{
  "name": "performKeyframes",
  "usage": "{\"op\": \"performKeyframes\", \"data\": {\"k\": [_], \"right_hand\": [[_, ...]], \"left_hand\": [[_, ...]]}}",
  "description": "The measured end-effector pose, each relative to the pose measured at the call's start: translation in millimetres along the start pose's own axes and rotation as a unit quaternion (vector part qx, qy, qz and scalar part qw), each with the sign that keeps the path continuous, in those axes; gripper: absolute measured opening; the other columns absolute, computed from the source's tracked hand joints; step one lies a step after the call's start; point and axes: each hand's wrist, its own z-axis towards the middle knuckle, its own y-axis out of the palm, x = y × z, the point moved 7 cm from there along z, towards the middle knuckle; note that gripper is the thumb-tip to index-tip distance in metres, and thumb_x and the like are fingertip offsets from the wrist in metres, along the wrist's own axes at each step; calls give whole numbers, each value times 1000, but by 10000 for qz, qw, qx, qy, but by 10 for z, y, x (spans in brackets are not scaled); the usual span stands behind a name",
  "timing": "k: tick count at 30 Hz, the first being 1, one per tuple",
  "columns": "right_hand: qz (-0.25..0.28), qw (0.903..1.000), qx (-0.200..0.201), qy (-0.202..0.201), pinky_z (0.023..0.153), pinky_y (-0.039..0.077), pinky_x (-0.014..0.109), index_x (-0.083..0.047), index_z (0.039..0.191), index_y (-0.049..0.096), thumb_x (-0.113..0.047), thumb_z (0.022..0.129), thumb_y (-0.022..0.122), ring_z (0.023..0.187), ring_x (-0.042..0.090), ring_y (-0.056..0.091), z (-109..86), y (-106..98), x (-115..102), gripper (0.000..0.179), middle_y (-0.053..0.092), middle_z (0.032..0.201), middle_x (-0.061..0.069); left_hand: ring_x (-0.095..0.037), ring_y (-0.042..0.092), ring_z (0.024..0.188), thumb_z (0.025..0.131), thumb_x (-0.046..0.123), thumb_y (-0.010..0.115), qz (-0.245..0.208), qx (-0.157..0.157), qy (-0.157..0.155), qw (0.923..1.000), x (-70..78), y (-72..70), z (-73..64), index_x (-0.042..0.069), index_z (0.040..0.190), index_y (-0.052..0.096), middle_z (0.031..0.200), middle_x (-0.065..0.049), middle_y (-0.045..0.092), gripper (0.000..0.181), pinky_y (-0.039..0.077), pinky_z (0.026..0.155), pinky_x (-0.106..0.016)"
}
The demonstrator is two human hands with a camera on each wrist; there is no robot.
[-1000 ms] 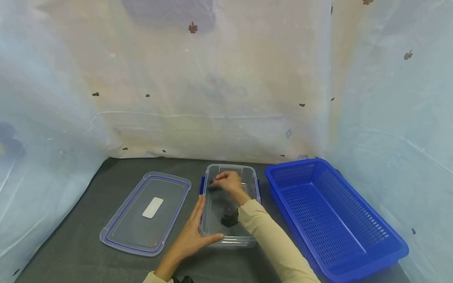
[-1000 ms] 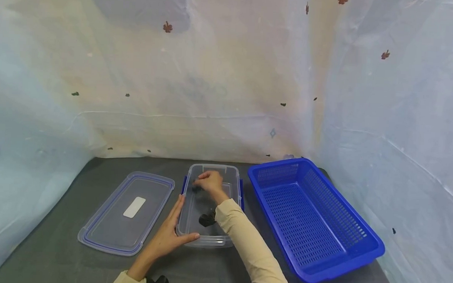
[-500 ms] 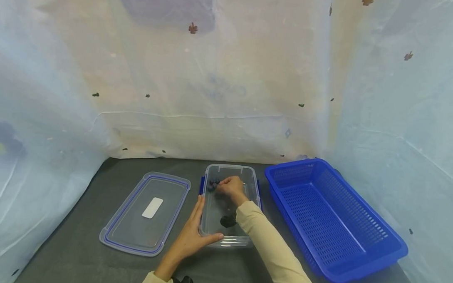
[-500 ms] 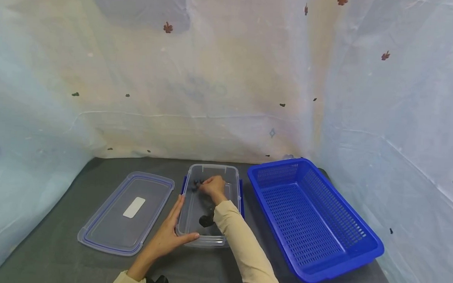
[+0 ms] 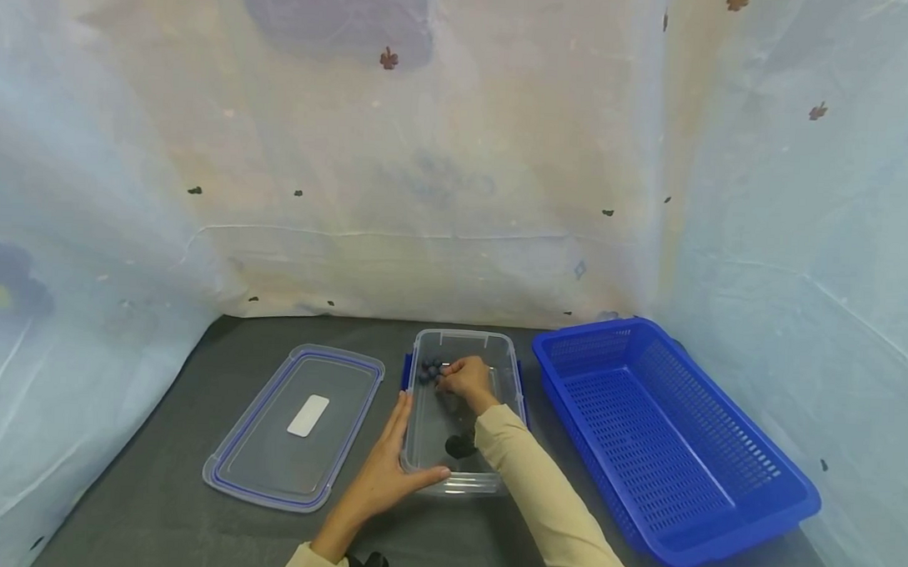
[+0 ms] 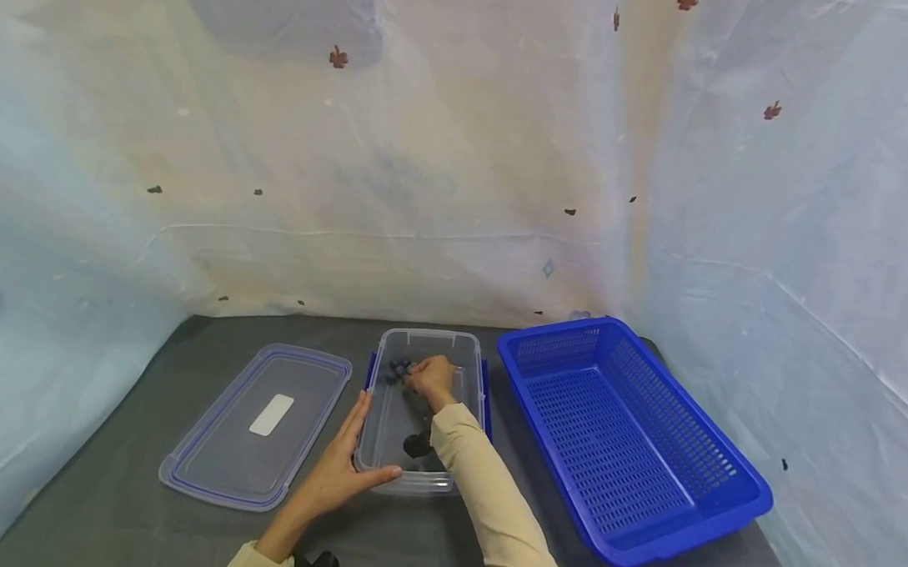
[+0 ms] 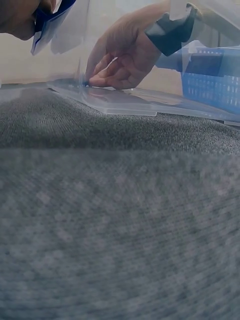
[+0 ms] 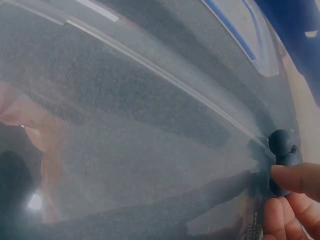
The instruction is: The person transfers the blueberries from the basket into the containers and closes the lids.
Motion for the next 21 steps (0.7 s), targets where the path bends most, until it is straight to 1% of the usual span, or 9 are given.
{"op": "performKeyframes", "data": {"k": [2,4,7,9,11,14,16,18,21], "right_hand": [[-41,10000,-11,70,61,53,29,1,73,73,1,62,85,56,12,58,2,-7,3,16,67,63,4],[-131,9999,35,72,79,52,34,0,72,73,0,62,86,70,20,63,1,-30,-16,16,68,65,3],[-194,9997,84,107,89,48,43,-3,72,74,-3,62,88,84,29,63,-2,-83,-65,17,69,70,2],[-65,9998,51,157,97,43,48,-4,75,74,-5,64,87,97,35,59,-6,-123,-109,17,69,76,3],[283,9992,-80,268,89,49,47,-3,83,75,-6,67,86,94,33,62,-11,-153,-147,19,70,82,5],[922,9948,-297,315,86,51,46,1,95,74,-8,75,82,95,31,65,-31,-197,-229,24,71,88,9],[1340,9896,-441,297,78,54,41,3,102,72,-9,79,79,87,26,68,-62,-230,-305,27,72,90,10],[1730,9830,-570,223,74,54,36,4,107,70,-11,83,76,86,24,69,-103,-269,-386,29,72,92,10],[2232,9722,-710,54,72,53,30,6,112,67,-11,87,72,90,26,67,-195,-350,-523,30,71,98,10]], "left_hand": [[-39,10,143,74,41,83,-15,2,14,10000,3,1,0,7,156,9,160,-18,4,116,20,107,-63],[-38,10,143,74,41,83,-12,2,28,10000,5,2,1,7,156,10,160,-18,4,115,20,107,-63],[-39,10,143,75,41,83,25,-11,43,10000,8,0,3,6,156,10,160,-19,5,115,20,107,-63],[-39,11,143,74,42,83,74,-16,32,10000,11,-4,4,5,156,10,160,-19,5,115,21,107,-63],[-39,11,143,74,43,83,116,-39,5,9999,18,-11,3,4,155,10,160,-20,6,115,21,108,-62],[-39,12,142,74,43,83,167,-84,-20,9998,38,-25,-3,2,155,11,159,-21,7,115,22,108,-60],[-40,13,142,74,42,83,163,-111,-15,9998,58,-41,-7,1,154,12,159,-22,8,114,22,108,-61],[-41,14,142,75,41,83,159,-133,-34,9998,73,-63,-9,0,154,14,158,-23,10,113,21,108,-61],[-41,15,142,77,40,82,169,-170,-86,9997,93,-103,-5,-1,153,16,158,-23,14,109,19,109,-62]]}}
